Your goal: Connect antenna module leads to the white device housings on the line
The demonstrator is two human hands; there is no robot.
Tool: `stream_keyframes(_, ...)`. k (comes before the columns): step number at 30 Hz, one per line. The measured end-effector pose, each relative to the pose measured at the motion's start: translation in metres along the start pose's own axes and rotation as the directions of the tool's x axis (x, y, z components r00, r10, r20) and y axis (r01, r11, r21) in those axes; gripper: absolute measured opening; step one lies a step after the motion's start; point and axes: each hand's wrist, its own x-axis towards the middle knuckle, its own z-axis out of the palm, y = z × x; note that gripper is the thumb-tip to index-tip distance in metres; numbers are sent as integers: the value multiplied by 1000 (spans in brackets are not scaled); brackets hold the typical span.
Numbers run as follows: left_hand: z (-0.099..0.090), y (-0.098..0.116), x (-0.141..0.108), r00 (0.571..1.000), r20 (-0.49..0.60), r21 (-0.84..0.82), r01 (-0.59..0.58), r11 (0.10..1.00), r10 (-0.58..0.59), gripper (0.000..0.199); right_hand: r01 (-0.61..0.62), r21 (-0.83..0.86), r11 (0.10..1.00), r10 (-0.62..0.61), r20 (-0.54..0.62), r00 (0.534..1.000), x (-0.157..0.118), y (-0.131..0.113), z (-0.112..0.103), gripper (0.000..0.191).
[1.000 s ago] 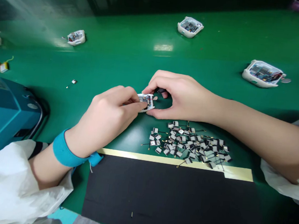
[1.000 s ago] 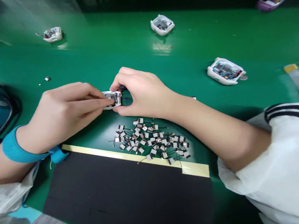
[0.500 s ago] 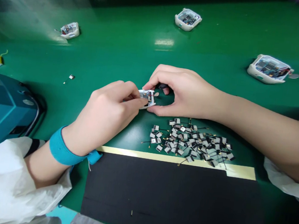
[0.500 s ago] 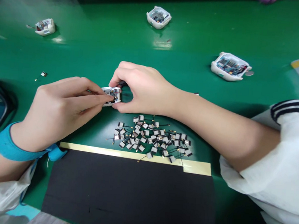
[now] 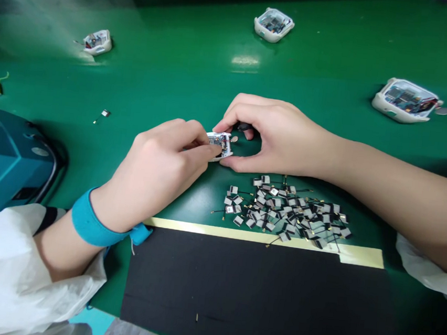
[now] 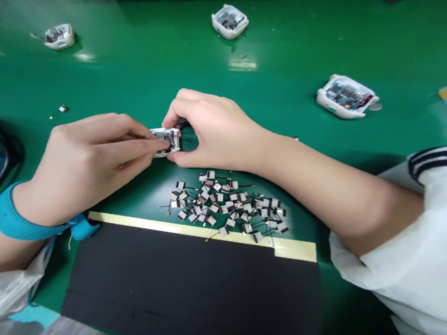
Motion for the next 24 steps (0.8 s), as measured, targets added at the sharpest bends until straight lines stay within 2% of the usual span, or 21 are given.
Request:
stream_keyframes(7,0,0,-1,1000,-20,16,-20,1000,21,21,-22,-15,1000,22,15,1000,1,-1,-1,31)
stream_keyframes(15,-1,2,0,1000,4,-18,15,1000,-15,22,-19,-20,1000,20,27,999,1,0,0,31)
stream_keyframes(24,0,1,0,1000,2,-16,15,1000,-15,23,-13,-34,999,13,3,1000,1,0,0,29)
